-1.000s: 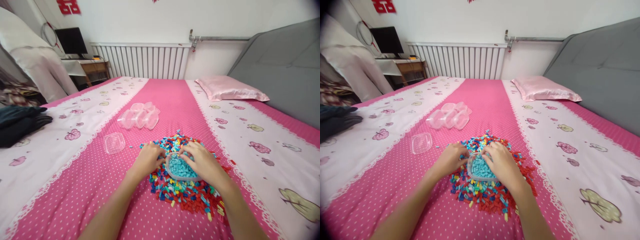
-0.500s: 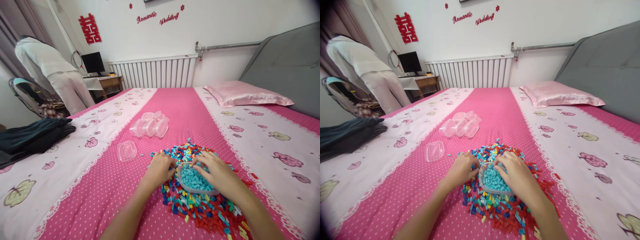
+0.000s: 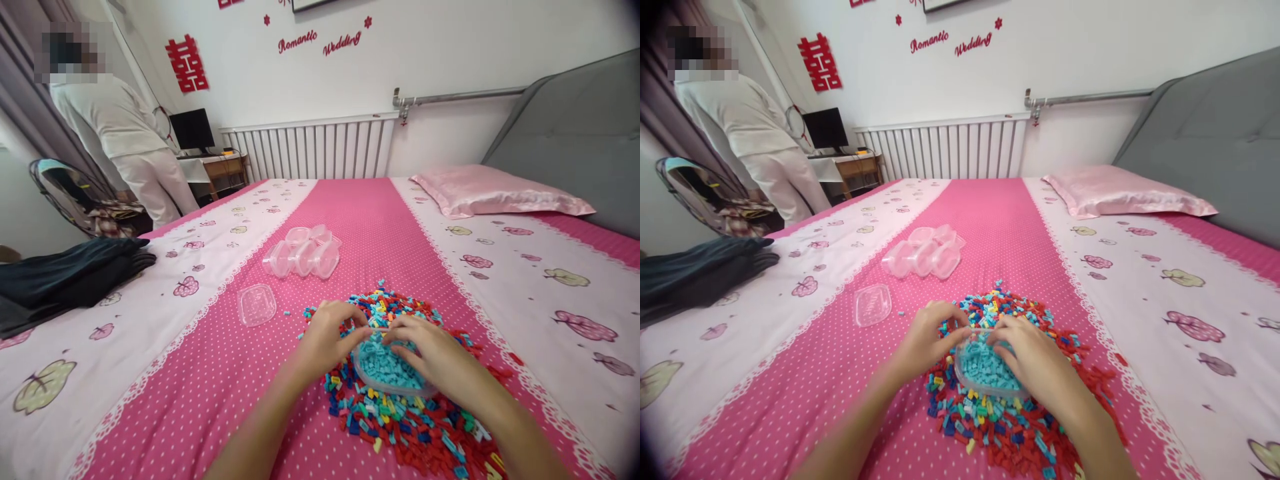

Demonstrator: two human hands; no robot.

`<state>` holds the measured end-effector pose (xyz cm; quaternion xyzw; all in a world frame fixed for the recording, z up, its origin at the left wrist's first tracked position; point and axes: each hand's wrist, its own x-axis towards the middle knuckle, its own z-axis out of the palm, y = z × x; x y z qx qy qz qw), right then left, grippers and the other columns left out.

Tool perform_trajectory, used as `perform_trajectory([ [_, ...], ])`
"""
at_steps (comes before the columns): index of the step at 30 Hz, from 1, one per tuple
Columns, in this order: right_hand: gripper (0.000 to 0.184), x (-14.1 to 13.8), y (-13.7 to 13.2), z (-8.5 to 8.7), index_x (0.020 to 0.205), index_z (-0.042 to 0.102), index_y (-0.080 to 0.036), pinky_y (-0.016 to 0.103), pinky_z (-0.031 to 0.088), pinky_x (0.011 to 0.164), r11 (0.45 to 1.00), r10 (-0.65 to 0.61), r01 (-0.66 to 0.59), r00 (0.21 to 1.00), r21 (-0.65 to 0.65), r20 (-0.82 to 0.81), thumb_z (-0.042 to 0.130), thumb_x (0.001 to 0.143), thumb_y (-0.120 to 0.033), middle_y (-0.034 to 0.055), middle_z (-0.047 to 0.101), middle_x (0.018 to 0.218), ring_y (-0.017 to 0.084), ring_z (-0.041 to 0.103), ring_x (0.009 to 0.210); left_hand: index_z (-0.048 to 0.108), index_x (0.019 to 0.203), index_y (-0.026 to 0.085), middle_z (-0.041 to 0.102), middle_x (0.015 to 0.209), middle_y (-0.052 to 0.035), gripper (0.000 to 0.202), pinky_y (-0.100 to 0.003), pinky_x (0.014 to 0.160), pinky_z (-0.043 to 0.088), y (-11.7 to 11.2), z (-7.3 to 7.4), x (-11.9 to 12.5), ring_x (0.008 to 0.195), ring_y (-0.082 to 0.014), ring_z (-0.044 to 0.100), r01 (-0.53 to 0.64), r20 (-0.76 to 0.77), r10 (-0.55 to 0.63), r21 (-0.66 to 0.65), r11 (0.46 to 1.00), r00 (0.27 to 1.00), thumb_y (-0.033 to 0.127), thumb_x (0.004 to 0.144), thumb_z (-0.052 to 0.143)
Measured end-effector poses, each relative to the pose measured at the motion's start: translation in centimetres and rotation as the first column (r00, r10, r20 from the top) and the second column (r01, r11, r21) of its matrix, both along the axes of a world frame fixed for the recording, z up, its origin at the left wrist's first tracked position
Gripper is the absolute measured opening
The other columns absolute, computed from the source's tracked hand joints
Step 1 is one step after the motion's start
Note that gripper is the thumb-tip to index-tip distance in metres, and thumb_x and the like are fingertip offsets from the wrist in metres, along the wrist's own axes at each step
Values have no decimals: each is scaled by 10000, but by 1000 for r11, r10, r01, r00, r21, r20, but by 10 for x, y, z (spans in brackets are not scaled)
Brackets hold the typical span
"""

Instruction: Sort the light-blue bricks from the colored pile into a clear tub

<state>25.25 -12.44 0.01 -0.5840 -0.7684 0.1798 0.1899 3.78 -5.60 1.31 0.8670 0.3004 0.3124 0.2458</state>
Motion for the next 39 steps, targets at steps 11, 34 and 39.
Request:
perform_trajectory([
  [11, 118, -14, 6, -3, 1012, 704, -240, 404, 421, 1000, 991, -1, 17, 993, 136, -121, 635, 921, -207, 78, 592, 1209, 257, 534, 1167, 727, 831, 221, 742, 821, 30, 83, -293, 848, 362, -5, -8, 4, 807, -147, 606, 55, 74, -52, -41, 998, 996, 265, 804, 792],
  [34, 95, -10, 4, -5, 933, 653, -235, 427, 438, 906, 985, 44, -37, 998, 171, -39, 562, 956, -226, 60, 587, 1042, 254, 554, 1012, 738, 869, 265, 749, 886, 50, 20, -331, 893, 314, -6, -8, 5, 893, -154, 610, 65, -2, -65, 2, 998, 998, 281, 857, 744],
  [39, 97, -13, 5, -1, 942, 657, -233, 401, 455, 904, 980, 16, -5, 999, 198, -52, 643, 887, -154, 56, 591, 1052, 247, 563, 1025, 756, 874, 273, 701, 943, 1, 92, -336, 876, 328, -6, -4, 5, 949, -176, 599, 31, -24, -30, 16, 999, 999, 340, 893, 696],
])
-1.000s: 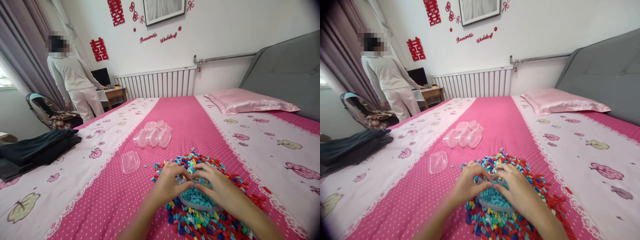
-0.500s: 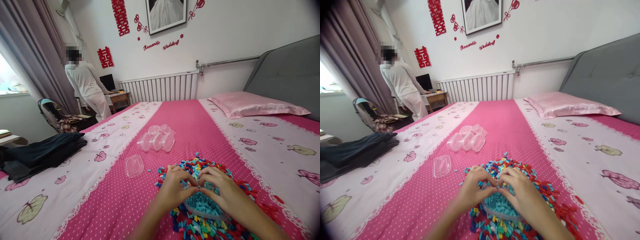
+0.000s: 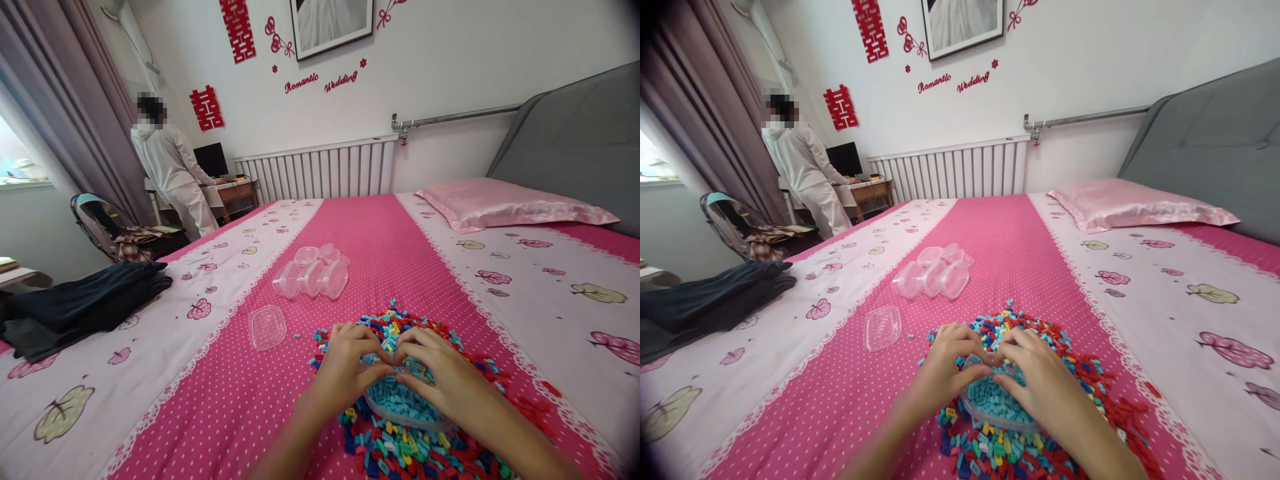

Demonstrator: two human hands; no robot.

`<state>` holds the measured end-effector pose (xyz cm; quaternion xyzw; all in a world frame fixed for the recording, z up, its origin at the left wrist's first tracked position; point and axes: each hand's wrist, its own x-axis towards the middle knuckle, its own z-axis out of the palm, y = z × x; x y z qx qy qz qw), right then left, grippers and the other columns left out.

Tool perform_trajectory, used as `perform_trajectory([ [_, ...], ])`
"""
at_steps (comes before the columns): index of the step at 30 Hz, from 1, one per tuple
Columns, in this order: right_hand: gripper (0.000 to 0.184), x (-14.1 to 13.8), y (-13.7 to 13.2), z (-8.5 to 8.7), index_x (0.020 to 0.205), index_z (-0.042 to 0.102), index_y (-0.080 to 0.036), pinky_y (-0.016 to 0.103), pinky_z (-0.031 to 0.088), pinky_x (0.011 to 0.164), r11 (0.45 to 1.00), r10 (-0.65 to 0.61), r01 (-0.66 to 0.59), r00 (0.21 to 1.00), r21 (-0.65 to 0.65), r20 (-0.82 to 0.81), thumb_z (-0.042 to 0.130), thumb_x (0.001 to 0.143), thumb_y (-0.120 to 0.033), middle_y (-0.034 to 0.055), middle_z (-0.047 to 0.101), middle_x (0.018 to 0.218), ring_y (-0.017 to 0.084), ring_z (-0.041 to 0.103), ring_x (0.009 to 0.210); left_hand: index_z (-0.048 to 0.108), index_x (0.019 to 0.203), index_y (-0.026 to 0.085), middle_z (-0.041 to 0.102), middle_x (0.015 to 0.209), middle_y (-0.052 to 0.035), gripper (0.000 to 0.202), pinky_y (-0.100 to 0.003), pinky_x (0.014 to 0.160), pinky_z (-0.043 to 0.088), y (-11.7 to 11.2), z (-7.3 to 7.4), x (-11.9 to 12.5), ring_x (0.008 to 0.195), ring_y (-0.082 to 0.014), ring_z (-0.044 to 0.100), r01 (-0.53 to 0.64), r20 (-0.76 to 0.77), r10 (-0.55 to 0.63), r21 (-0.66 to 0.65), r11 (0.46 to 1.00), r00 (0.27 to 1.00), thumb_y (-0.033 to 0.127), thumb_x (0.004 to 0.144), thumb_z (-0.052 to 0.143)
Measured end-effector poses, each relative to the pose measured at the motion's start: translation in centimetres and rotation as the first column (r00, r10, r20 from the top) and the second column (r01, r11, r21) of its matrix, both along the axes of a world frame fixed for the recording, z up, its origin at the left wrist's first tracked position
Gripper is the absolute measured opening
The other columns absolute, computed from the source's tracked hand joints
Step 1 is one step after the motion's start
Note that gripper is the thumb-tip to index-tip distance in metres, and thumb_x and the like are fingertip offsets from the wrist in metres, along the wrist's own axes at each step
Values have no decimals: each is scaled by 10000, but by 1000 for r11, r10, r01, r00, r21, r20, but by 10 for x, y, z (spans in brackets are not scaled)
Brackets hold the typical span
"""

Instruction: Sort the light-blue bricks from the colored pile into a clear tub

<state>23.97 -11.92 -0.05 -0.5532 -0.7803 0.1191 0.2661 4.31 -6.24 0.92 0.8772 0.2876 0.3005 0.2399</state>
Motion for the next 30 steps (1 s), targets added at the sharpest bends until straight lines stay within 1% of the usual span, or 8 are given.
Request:
perform_trajectory([
  [7, 93, 1, -5, 11, 877, 666, -223, 361, 461, 908, 999, -37, 37, 999, 8, -3, 680, 858, -133, 42, 595, 1009, 223, 570, 1007, 738, 877, 254, 691, 946, -6, 112, -343, 869, 358, 6, -3, 3, 952, -196, 601, 26, -66, -24, 21, 999, 997, 363, 850, 739],
  [10, 116, 4, -10, 15, 853, 674, -221, 349, 446, 941, 997, -77, 76, 997, 3, 21, 727, 824, -122, 29, 588, 1011, 208, 561, 1021, 726, 851, 234, 680, 982, -18, 70, -344, 895, 387, 10, -3, 4, 979, -202, 597, 65, -104, -63, 15, 998, 993, 292, 880, 700],
  [13, 118, 6, -13, 20, 833, 680, -211, 335, 441, 944, 994, -105, 105, 994, 2, 36, 771, 803, -143, 29, 568, 1028, 194, 548, 1026, 724, 872, 211, 659, 1028, -51, 114, -350, 903, 421, 15, -3, 5, 1003, -217, 593, 83, -103, -80, 23, 996, 991, 269, 910, 634],
  [18, 102, 6, -14, 23, 811, 698, -192, 356, 443, 915, 979, -202, 199, 973, 41, 109, 782, 796, -136, 52, 554, 1026, 214, 533, 1015, 729, 908, 206, 672, 1105, -58, 140, -343, 937, 442, 18, -3, 4, 1053, -217, 612, 75, -96, -78, -43, 996, 992, 202, 902, 589],
  [20, 115, 6, -14, 22, 807, 715, -194, 368, 447, 897, 975, -224, 221, 963, 36, 148, 799, 774, -124, 58, 558, 1007, 228, 530, 999, 727, 926, 203, 706, 1052, -45, 170, -326, 921, 450, 17, -2, 3, 1011, -205, 635, 79, -121, -87, -72, 994, 989, 159, 889, 567],
  [22, 136, 6, -14, 21, 815, 730, -202, 375, 450, 886, 973, -232, 231, 955, 28, 184, 813, 755, -113, 60, 562, 987, 235, 529, 985, 730, 921, 200, 723, 965, -34, 200, -304, 857, 462, 16, 0, 2, 920, -191, 650, 71, -161, -84, -87, 994, 983, 126, 865, 554],
  [26, 114, 4, -13, 20, 808, 730, -208, 380, 454, 882, 973, -228, 227, 949, 30, 216, 812, 766, -141, 59, 575, 972, 240, 529, 985, 741, 854, 198, 699, 852, -23, 207, -267, 727, 438, 15, 6, -2, 777, -166, 624, 70, -214, -81, -60, 996, 973, 106, 814, 560],
  [30, 106, -4, -11, 20, 781, 718, -200, 381, 450, 897, 975, -220, 219, 949, 31, 228, 820, 769, -175, 62, 585, 985, 246, 529, 1011, 736, 832, 197, 695, 818, -19, 194, -264, 730, 431, 16, 7, -5, 756, -160, 616, 97, -220, -103, -39, 995, 970, 125, 809, 557],
])
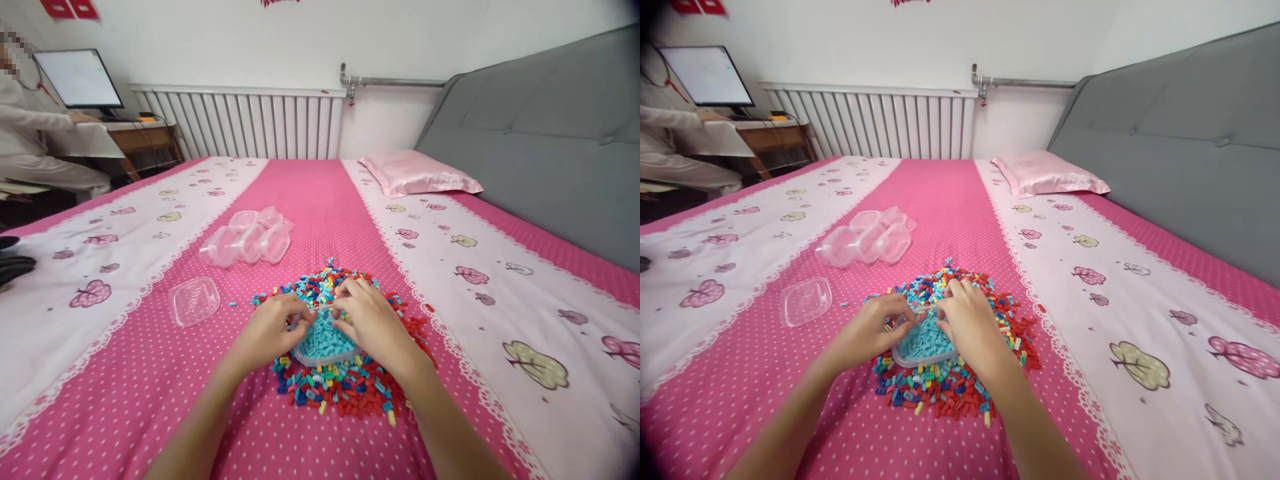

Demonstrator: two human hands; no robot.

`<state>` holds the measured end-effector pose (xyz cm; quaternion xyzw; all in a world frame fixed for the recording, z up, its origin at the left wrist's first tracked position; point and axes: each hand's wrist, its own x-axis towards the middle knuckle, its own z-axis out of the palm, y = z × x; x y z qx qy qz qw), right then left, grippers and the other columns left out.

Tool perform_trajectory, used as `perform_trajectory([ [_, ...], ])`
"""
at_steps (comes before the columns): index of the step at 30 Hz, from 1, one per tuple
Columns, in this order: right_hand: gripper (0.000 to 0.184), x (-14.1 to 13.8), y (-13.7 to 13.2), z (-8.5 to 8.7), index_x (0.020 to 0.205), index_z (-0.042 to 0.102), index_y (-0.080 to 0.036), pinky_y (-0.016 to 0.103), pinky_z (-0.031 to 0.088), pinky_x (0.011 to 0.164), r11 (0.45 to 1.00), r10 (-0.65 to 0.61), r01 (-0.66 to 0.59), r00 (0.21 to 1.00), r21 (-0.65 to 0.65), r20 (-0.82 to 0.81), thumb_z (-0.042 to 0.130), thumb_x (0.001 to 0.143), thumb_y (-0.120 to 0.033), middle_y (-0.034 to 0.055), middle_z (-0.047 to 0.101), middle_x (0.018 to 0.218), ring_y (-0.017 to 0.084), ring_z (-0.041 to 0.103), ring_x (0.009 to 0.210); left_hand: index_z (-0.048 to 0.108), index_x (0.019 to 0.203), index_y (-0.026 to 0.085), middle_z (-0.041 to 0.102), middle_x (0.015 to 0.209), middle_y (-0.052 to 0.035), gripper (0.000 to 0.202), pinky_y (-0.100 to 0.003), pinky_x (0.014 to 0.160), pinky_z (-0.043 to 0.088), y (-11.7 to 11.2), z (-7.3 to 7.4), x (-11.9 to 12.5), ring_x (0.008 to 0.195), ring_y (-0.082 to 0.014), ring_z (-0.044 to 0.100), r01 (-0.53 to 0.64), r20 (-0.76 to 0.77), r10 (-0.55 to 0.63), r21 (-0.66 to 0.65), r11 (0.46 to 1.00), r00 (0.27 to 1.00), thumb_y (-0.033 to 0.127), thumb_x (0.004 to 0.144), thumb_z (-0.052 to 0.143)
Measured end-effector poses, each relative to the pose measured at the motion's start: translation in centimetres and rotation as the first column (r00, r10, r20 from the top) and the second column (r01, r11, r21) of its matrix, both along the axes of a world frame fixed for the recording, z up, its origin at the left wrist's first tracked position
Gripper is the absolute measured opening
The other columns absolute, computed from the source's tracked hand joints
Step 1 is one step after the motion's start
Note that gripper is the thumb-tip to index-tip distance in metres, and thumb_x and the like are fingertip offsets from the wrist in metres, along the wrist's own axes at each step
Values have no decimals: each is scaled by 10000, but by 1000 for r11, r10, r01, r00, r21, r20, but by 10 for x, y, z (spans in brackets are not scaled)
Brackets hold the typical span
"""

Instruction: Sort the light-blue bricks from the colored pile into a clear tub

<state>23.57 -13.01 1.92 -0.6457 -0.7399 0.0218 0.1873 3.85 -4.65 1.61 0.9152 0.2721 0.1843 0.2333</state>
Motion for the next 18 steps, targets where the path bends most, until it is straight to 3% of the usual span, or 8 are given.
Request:
perform_trajectory([
  [6, 88, -12, 2, 0, 818, 715, -222, 394, 447, 890, 999, 44, -44, 999, 28, 7, 801, 802, -221, 58, 589, 1044, 250, 531, 1034, 726, 809, 193, 717, 811, -16, 209, -270, 746, 440, 0, -1, 1, 770, -167, 629, 14, -4, -14, -8, 1000, 1000, 103, 775, 541],
  [18, 183, -14, 3, -3, 808, 692, -215, 388, 441, 904, 998, 51, -51, 999, 24, 9, 859, 734, -214, 43, 602, 1039, 244, 533, 1041, 723, 790, 192, 723, 792, -13, 208, -270, 733, 437, -3, 3, 2, 750, -165, 627, 21, 1, -21, -5, 1000, 1000, 102, 771, 536],
])
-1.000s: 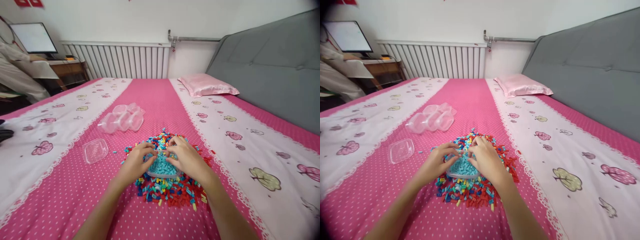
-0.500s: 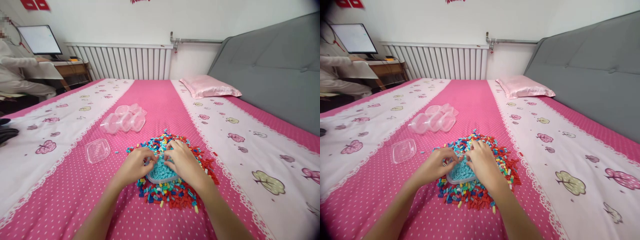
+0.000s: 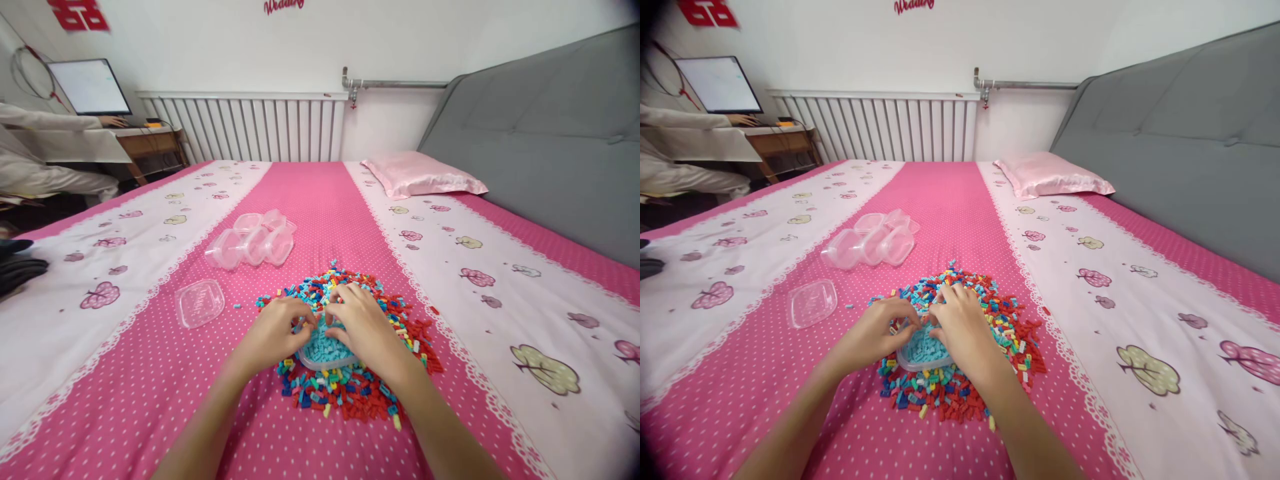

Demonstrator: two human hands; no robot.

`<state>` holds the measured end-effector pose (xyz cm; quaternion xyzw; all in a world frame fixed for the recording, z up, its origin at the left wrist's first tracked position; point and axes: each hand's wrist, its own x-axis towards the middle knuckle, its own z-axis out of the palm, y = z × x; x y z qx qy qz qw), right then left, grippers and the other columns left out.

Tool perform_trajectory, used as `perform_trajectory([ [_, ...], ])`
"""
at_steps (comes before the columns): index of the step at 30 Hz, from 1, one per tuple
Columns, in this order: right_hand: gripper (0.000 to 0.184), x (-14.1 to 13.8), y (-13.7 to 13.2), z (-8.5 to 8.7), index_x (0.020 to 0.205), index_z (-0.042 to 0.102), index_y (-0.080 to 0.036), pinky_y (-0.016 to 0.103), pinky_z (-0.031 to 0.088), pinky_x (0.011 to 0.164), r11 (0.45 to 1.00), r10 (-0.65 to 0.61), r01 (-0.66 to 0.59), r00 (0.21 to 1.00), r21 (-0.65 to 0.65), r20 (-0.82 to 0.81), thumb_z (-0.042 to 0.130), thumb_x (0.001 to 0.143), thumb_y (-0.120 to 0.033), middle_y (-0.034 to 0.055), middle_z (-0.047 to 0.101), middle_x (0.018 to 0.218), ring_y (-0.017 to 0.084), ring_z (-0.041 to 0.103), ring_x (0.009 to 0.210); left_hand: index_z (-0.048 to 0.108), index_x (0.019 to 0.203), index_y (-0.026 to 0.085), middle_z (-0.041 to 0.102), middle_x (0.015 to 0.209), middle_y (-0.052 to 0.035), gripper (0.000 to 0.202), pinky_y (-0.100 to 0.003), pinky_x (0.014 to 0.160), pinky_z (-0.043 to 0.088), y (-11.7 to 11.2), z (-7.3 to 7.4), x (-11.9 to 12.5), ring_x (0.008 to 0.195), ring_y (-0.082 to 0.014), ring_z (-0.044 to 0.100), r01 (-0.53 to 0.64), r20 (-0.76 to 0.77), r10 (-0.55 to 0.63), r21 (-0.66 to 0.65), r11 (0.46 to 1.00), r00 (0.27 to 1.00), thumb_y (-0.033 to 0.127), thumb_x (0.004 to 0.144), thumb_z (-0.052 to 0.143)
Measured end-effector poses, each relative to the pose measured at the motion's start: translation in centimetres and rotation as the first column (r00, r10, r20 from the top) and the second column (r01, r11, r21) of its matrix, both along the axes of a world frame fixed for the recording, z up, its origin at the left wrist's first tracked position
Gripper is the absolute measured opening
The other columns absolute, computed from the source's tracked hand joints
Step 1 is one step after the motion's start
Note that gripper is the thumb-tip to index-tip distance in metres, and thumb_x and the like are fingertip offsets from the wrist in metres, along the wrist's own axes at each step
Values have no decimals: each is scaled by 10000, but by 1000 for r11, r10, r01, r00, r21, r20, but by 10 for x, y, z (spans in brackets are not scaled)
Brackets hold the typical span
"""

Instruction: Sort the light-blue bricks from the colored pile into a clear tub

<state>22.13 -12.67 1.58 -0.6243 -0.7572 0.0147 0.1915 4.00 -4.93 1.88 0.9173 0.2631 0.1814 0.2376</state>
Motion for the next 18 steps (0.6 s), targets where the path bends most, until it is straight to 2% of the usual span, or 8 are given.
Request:
perform_trajectory([
  [7, 128, -2, 3, 2, 835, 733, -224, 379, 429, 945, 997, 49, -48, 999, -65, 10, 820, 771, -155, 59, 604, 1127, 242, 524, 1115, 725, 799, 195, 717, 788, -10, 204, -268, 745, 438, 1, -3, -2, 752, -162, 623, -13, -9, 13, 11, 1000, 1000, 105, 776, 543],
  [18, 74, -1, -2, 3, 858, 743, -227, 386, 428, 963, 996, 74, -75, 997, -56, -29, 763, 829, -161, 62, 604, 1107, 241, 525, 1111, 728, 810, 191, 726, 790, -8, 214, -269, 772, 445, 1, -3, -2, 749, -156, 631, 6, -11, -6, -14, 1000, 1000, 102, 783, 536],
])
